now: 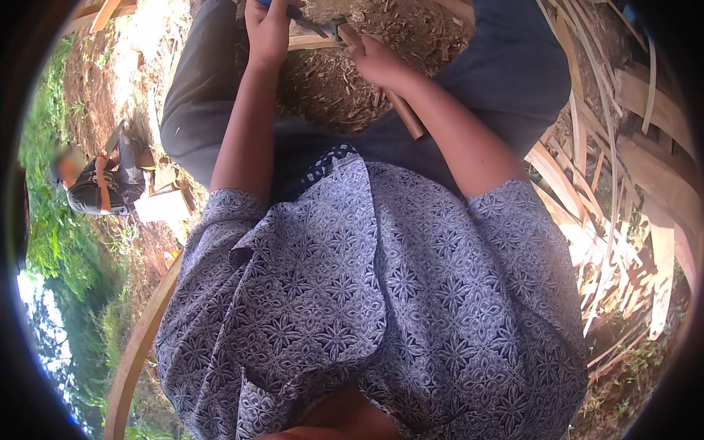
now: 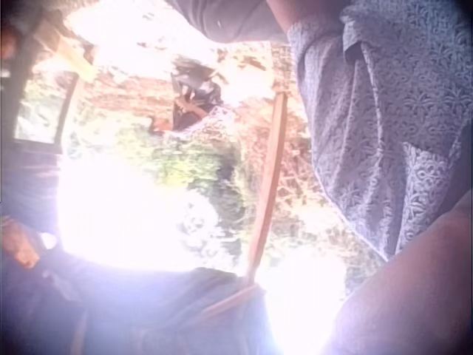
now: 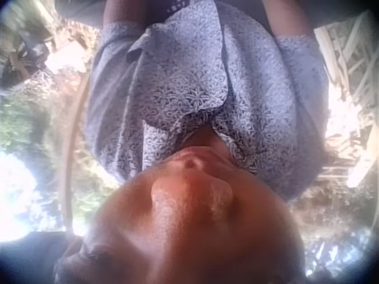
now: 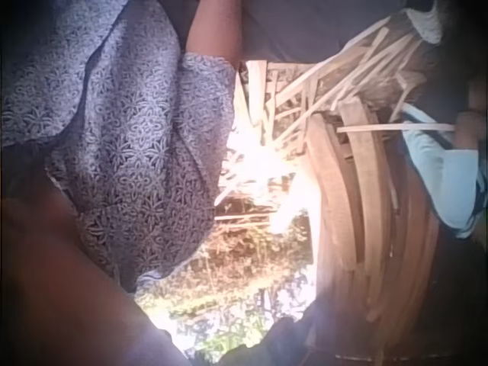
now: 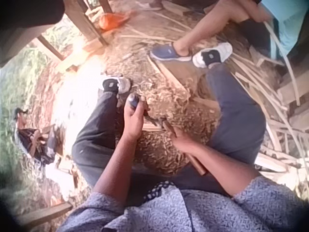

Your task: The person sits on the ground outdoors and uses a knife to carve a thin strip of wood. They hold the wood with both hands and repeatedly scrape the blade along its length to shape it. Another person is visible in the background working on a similar task.

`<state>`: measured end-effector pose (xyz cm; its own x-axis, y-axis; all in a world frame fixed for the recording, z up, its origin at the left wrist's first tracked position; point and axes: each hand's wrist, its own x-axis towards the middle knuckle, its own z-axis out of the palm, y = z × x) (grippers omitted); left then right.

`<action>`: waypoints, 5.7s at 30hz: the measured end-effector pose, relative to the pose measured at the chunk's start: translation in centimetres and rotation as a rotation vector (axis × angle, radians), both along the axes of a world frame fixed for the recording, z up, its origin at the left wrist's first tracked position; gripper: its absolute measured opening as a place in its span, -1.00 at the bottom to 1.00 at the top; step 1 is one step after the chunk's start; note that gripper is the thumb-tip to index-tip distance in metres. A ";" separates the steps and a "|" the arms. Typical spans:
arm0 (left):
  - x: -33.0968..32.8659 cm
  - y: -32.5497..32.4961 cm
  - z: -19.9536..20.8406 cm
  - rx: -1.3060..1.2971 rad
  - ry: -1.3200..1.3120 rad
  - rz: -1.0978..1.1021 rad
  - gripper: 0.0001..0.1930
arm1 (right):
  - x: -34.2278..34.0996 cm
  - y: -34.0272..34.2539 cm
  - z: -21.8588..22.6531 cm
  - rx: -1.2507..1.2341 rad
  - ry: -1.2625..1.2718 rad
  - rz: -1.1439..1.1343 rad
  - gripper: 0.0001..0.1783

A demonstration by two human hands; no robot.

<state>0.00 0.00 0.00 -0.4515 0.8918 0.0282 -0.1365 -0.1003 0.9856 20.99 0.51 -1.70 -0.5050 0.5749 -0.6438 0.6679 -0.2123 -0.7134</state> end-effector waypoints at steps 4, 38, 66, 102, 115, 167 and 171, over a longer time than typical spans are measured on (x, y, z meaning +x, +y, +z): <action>0.3 -0.1 -0.3 -0.074 0.099 -0.010 -0.83 | -0.2 -0.1 0.3 -0.019 0.031 -0.013 -0.46; 1.6 0.4 0.0 -0.067 0.170 -0.018 -0.89 | 0.6 0.4 -0.2 0.006 0.024 -0.071 -0.53; 1.1 0.2 -2.3 -0.096 0.161 -0.087 -0.83 | 0.5 4.8 13.4 0.140 0.467 -0.205 -0.58; -3.7 -1.9 1.5 0.036 0.073 0.138 -0.93 | 0.3 2.9 5.9 0.041 0.085 0.085 -0.42; -4.7 -2.7 0.7 -0.075 0.110 0.143 -0.89 | -4.0 1.8 1.4 0.096 0.014 0.135 -0.41; -3.4 -1.5 0.0 -0.043 0.085 0.218 -0.91 | -4.0 0.9 -2.9 0.210 0.033 0.147 -0.37; -3.2 -1.4 0.2 -0.041 0.091 0.225 -0.91 | -3.9 0.9 -2.2 0.190 0.036 0.143 -0.38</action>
<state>-3.20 -1.43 0.23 -0.6359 0.7706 0.0437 -0.0254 -0.0775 0.9967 17.12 1.44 -3.86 -0.6108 0.6048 -0.5111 0.6547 0.0227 -0.7556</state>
